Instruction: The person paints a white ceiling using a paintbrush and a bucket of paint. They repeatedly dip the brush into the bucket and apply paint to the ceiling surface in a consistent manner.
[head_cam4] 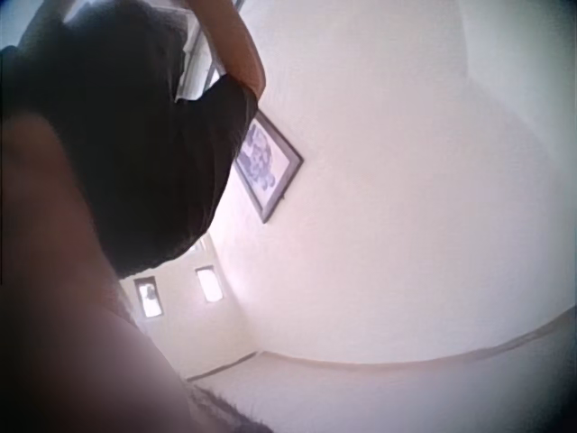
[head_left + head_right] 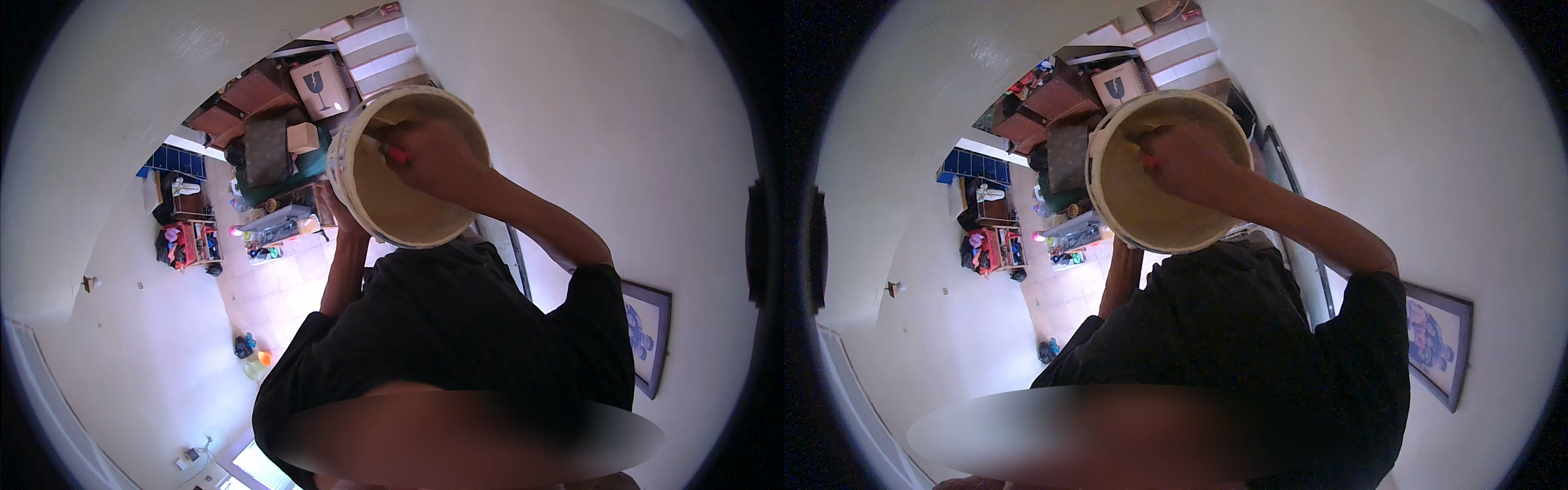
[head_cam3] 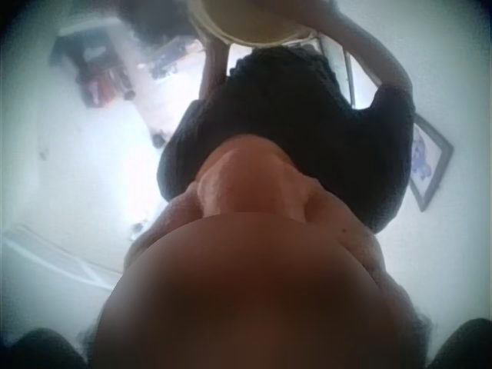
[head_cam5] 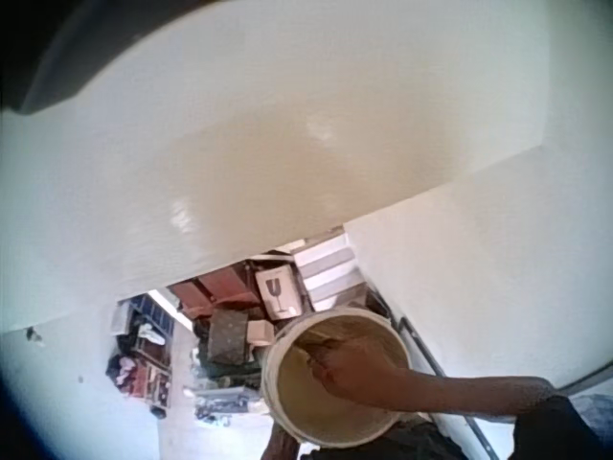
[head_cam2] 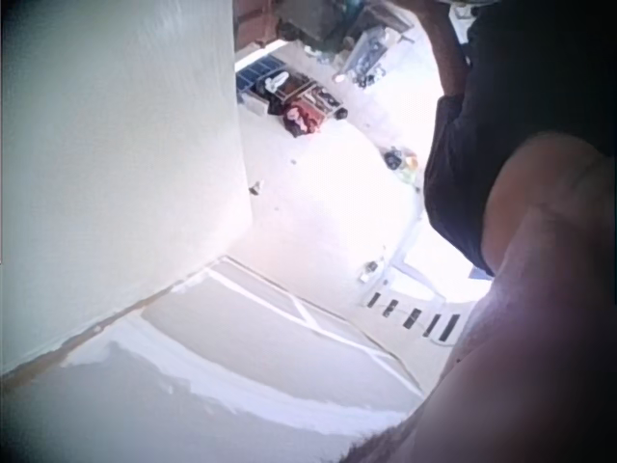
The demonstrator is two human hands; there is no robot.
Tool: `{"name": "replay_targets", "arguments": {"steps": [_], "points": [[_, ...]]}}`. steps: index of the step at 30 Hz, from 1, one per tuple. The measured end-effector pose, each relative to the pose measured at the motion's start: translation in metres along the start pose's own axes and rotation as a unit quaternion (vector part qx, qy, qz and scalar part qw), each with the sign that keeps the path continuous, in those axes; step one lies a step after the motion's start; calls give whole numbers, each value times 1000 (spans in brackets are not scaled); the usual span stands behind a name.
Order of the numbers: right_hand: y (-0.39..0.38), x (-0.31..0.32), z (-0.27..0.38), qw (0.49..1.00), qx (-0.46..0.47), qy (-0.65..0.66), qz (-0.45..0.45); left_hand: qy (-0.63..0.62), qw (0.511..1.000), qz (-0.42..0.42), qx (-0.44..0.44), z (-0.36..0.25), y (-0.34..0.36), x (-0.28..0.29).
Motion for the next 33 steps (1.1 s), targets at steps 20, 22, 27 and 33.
{"name": "replay_targets", "arguments": {"steps": [20, 22, 27, 33], "points": [[-32, 36, -35, 752, -157, 637, -61, 37, 989, 136, -47, -13, -35, -55], [-31, 38, -42, 766, -159, 619, -70, 62, 986, 153, -32, -10, -32, -54], [-39, 34, -45, 794, -157, 581, -83, 62, 982, 179, -26, 8, -17, -50], [-55, 60, -54, 741, -111, 645, -147, -43, 955, 280, 90, 34, -7, -31]]}}
Point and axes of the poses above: each hand's wrist, its own y-axis towards the middle knuckle, its own x-axis out of the back of the hand, z = x × y, the point moved 10 cm from there along y, towards the middle knuckle, and after that the axes turned 4 degrees about -y, right-handed, at the moved point
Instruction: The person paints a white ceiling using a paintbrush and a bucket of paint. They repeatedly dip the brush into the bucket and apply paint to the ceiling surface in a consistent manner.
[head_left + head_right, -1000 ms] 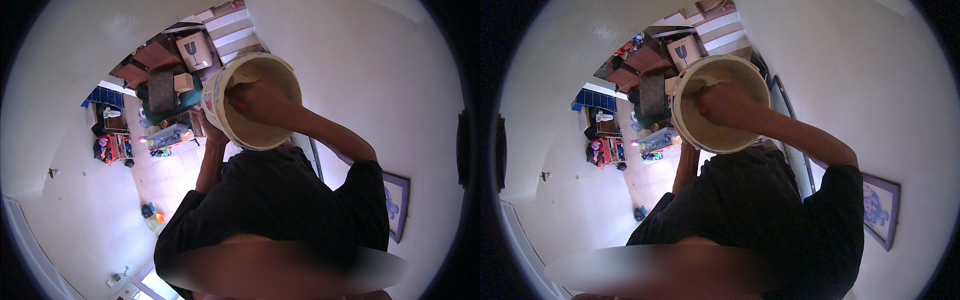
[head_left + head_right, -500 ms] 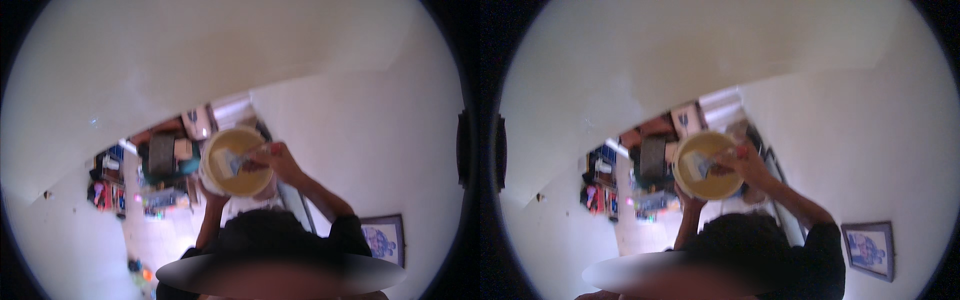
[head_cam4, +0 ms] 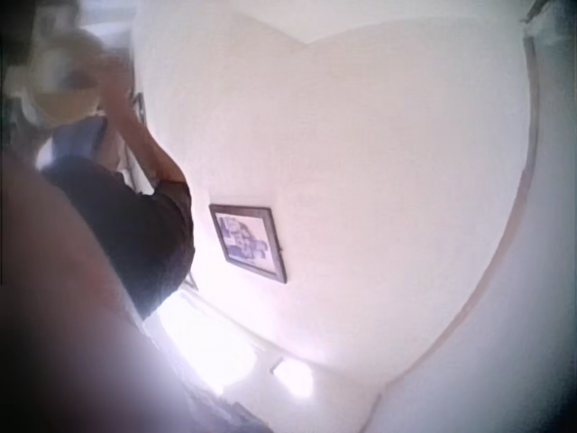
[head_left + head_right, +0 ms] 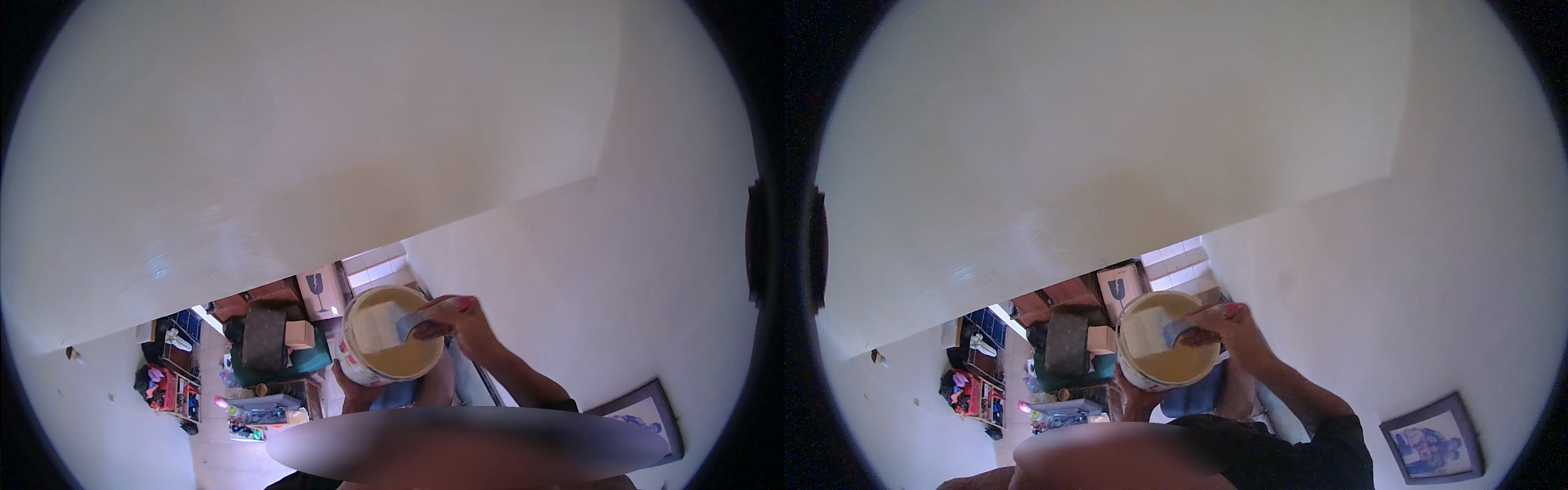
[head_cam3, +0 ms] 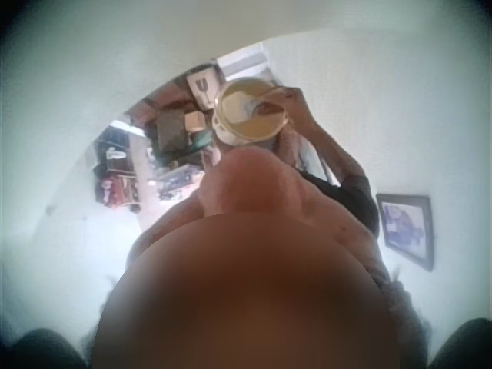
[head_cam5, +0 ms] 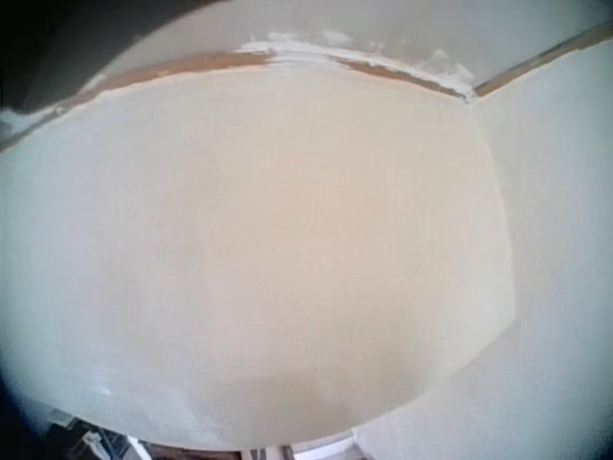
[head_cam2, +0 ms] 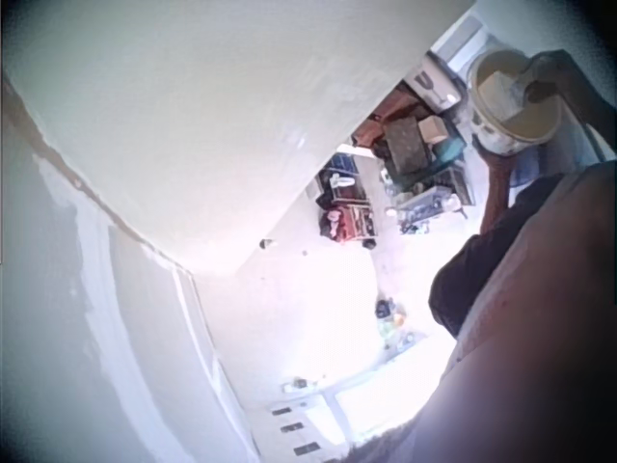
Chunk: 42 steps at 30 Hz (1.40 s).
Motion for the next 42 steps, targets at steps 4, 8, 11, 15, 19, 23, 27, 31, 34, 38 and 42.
{"name": "replay_targets", "arguments": {"steps": [4, 8, 11, 15, 19, 23, 27, 31, 34, 38, 42], "points": [[-8, 41, 111, 967, 226, -67, -99, 21, 998, -52, -32, -8, -11, -33], [-63, 27, 270, 791, 501, -223, -270, 6, 993, -75, -92, -24, -28, -53], [-92, -16, 341, 652, 592, -300, -367, -6, 997, -31, -76, -32, -23, -32], [-71, -63, 382, 442, 598, -512, -431, -13, 997, -14, -81, -39, -30, -27], [-28, -129, 366, 324, 635, -577, -398, -46, 996, 3, -78, -38, -32, -30], [-22, -243, 302, 410, 730, -505, -207, -107, 988, 14, -109, -40, -53, -39], [-25, -332, 277, 499, 751, -430, -31, 44, 993, -45, -101, -47, -51, 27], [-16, -334, 295, 570, 730, -378, 3, -201, 976, 31, -81, -40, -47, -1], [8, -262, 321, 524, 747, -392, -116, -125, 988, -25, -82, -34, -35, 18], [38, -109, 371, 722, 648, -244, -18, -69, 993, -40, -87, -35, -43, 18], [-27, 61, 418, 662, 618, -297, -304, 56, 991, -46, -117, -42, -43, 20]]}}
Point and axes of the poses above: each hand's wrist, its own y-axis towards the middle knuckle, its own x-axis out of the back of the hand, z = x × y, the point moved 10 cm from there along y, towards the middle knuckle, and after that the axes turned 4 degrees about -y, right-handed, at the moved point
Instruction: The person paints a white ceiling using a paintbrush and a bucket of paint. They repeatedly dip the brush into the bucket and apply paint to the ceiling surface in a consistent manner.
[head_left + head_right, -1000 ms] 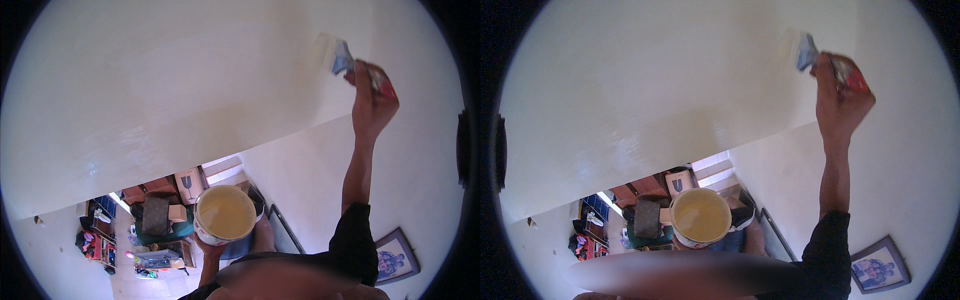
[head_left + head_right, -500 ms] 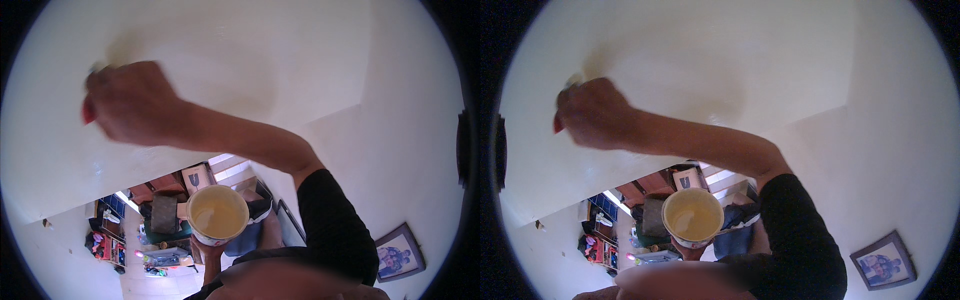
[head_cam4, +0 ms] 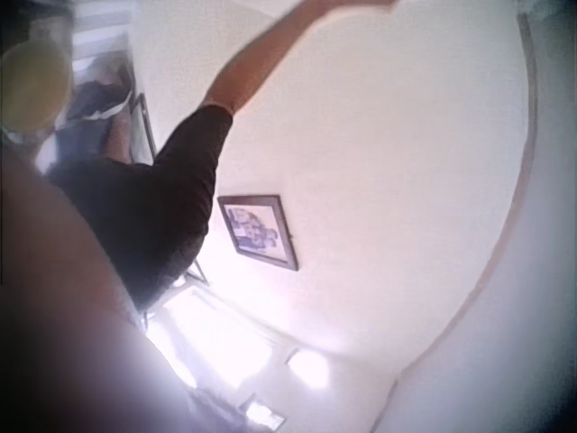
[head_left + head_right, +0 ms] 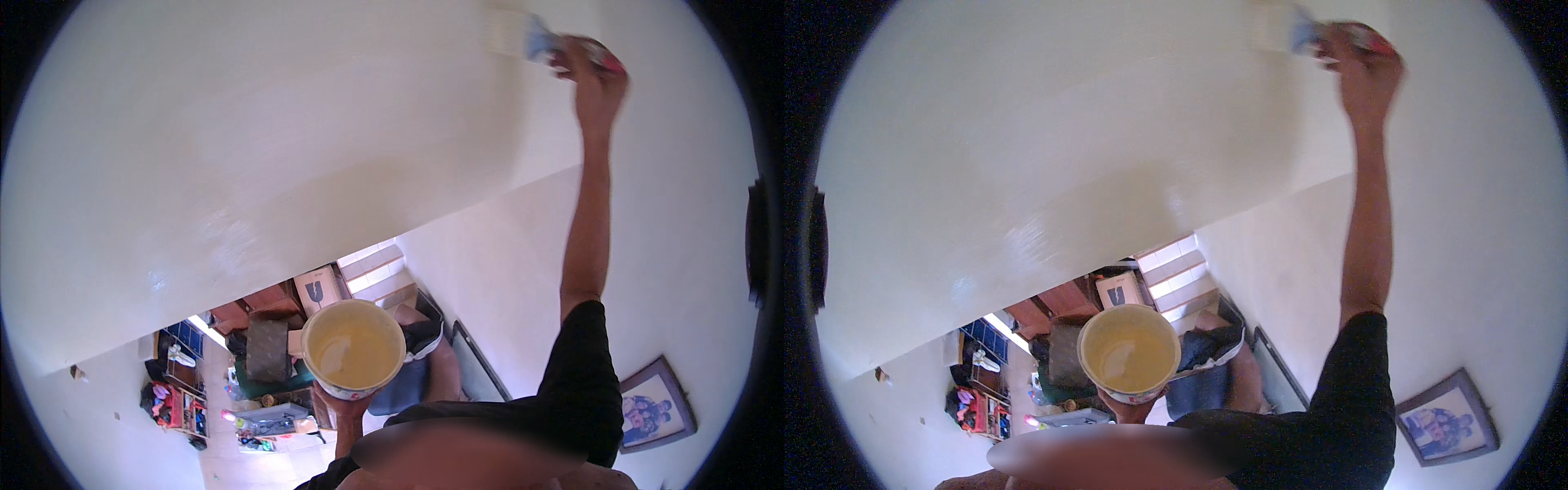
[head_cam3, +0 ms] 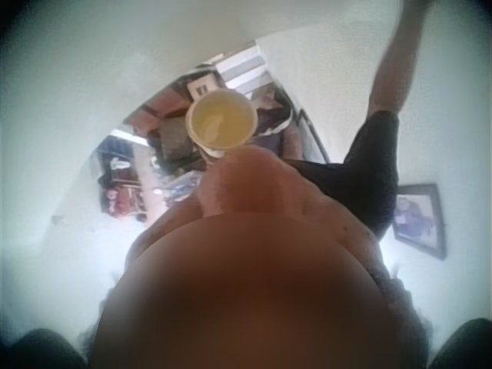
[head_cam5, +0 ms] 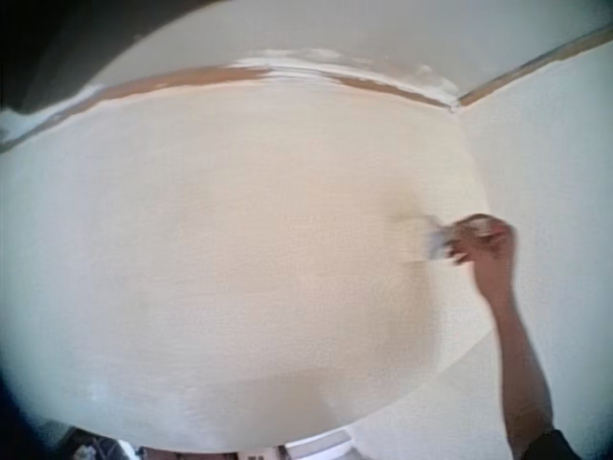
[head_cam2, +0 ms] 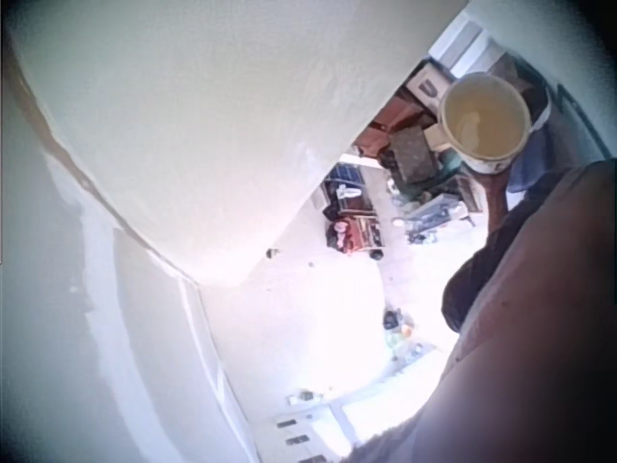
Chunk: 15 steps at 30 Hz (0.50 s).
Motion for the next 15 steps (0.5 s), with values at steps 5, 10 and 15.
{"name": "replay_targets", "arguments": {"steps": [5, 10, 15], "points": [[2, 23, 35, 932, 144, -325, -65, 379, 921, -36, -81, -11, -16, -79], [-57, -116, 130, 928, 265, -254, -54, 350, 929, 2, -117, -21, -20, -78], [-157, -244, 272, 911, 379, 121, 106, -169, 985, -2, -22, -4, -15, 0]]}}
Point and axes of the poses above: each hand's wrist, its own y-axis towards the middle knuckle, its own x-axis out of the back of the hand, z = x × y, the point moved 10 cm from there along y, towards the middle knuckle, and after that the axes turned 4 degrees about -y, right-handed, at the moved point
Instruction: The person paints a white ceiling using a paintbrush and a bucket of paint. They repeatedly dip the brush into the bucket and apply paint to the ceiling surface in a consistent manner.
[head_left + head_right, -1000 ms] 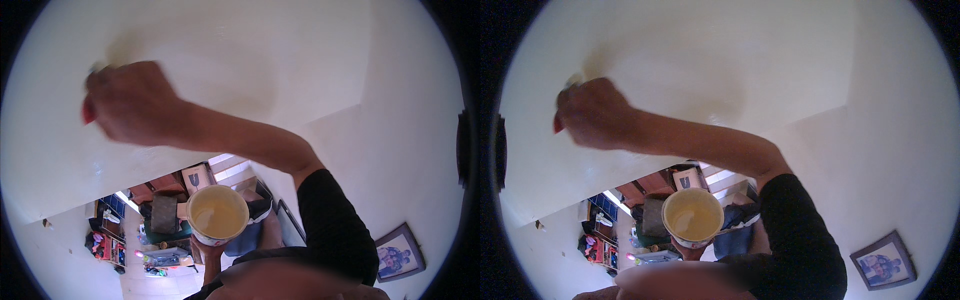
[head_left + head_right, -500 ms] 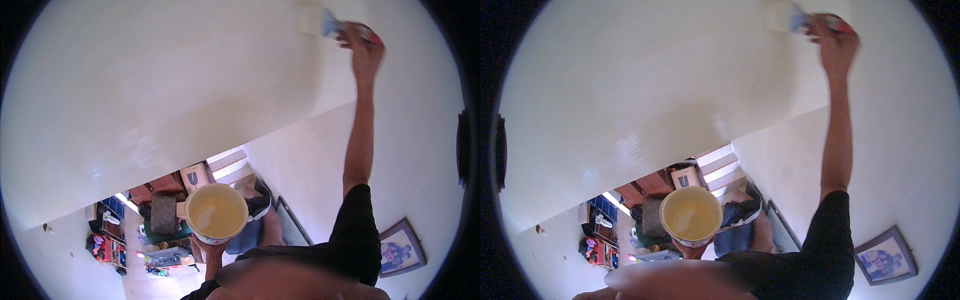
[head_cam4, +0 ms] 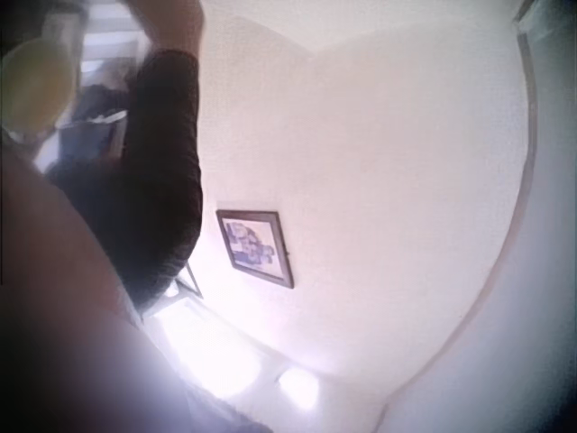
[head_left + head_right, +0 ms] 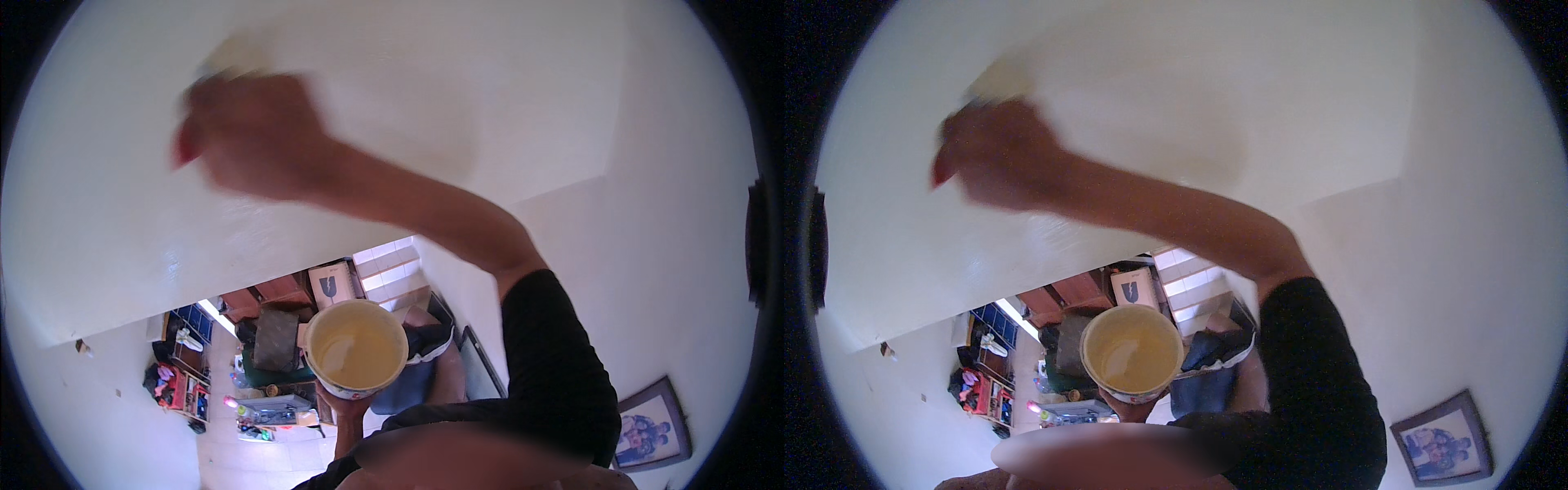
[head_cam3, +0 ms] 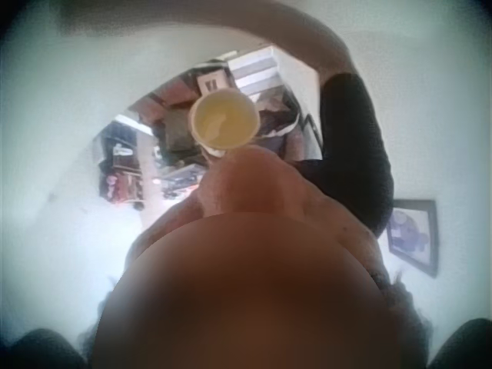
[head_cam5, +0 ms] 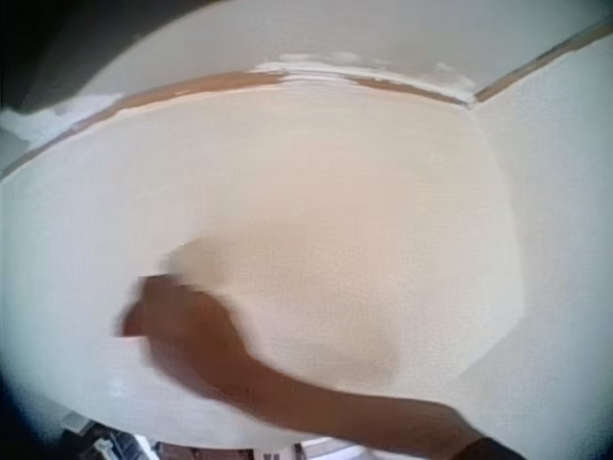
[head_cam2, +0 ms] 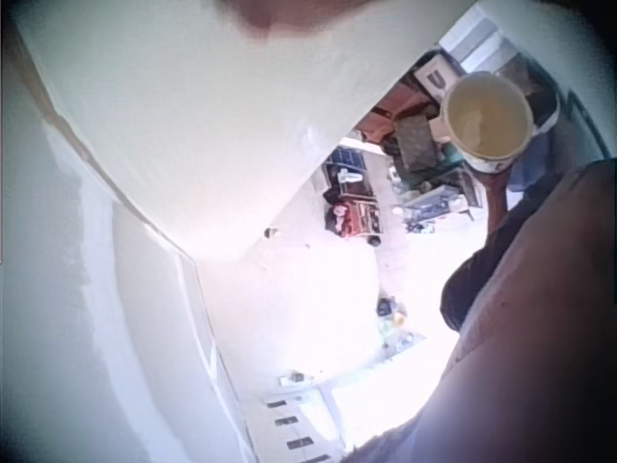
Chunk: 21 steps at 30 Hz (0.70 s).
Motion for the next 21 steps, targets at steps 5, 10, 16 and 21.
{"name": "replay_targets", "arguments": {"steps": [5, 10, 16, 21], "points": [[37, -67, 9, 981, -107, 131, 92, 120, 993, -8, 3, 1, 9, -7], [11, -11, -66, 988, -155, 15, 20, 134, 991, -6, -2, 0, 0, -28], [-86, 227, -207, 928, -356, 40, -100, 126, 992, -6, 16, 4, 15, -9], [-123, 389, -205, 883, -370, -215, -195, 125, 991, 6, 43, 16, 32, -11]]}}
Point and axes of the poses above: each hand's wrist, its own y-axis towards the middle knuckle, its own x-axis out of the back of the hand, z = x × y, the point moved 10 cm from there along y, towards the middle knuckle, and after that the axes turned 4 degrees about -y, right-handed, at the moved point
